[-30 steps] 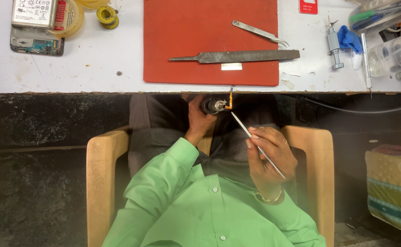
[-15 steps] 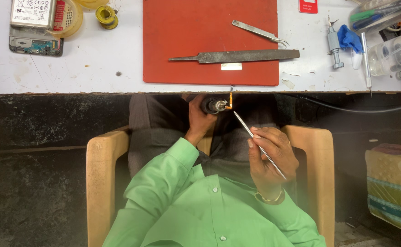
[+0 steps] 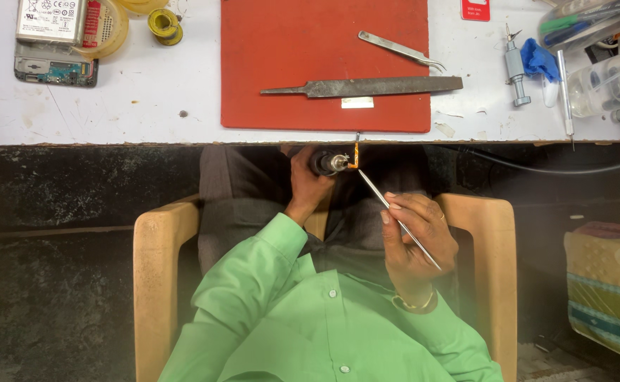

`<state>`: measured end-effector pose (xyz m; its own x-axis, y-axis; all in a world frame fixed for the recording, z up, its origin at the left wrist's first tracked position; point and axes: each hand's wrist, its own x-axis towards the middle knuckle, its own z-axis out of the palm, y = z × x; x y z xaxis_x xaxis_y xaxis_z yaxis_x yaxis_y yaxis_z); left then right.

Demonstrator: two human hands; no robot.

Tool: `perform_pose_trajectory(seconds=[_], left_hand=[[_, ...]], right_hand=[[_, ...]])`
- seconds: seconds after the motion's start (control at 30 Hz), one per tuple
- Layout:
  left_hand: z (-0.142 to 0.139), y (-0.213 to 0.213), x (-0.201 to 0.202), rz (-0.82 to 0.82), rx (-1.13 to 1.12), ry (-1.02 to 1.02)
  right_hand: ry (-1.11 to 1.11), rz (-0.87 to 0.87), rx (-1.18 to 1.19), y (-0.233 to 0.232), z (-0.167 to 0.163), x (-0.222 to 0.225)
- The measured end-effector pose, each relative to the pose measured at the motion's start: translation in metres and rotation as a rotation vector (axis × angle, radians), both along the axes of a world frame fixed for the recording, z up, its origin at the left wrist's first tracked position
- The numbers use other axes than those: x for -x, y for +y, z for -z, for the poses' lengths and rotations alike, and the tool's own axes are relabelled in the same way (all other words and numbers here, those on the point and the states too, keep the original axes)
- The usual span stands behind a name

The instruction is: The person uses a hot air gun to heat a small electronic component while applying solder with a soldering iron. They repeatedly dip the soldering iron into a container of flux and continue soldering the component held in the left hand.

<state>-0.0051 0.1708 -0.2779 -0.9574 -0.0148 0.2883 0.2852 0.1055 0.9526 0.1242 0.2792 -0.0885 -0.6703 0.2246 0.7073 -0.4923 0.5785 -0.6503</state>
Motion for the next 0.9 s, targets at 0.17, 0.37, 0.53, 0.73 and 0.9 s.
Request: perform_pose_trajectory(seconds=[0.17, 0.37, 0.53, 0.73, 0.9], left_hand=[[-0.001, 0.0007, 0.0001, 0.015, -0.015, -0.019], [-0.0015, 0.0018, 0.0001, 0.011, -0.018, -0.031], [-0.0001, 0.0015, 0.0001, 0.034, -0.029, -0.045], [0.0016, 0.0016, -0.0008, 0.003, 0.016, -0.01], [0.0001, 0.0004, -0.0005, 0.006, 0.004, -0.038]], right_hand=[[0.026, 0.019, -0.001, 0.0032, 0.0, -0.0023], [0.025, 0.037, -0.012, 0.0059, 0.0001, -0.0049], [0.023, 0.036, 0.001, 0.0071, 0.0007, -0.0066], [0.03, 0.027, 0.02, 0.008, 0.0015, -0.0079], [0.035, 0.03, 0.02, 0.0073, 0.0017, -0.0083]])
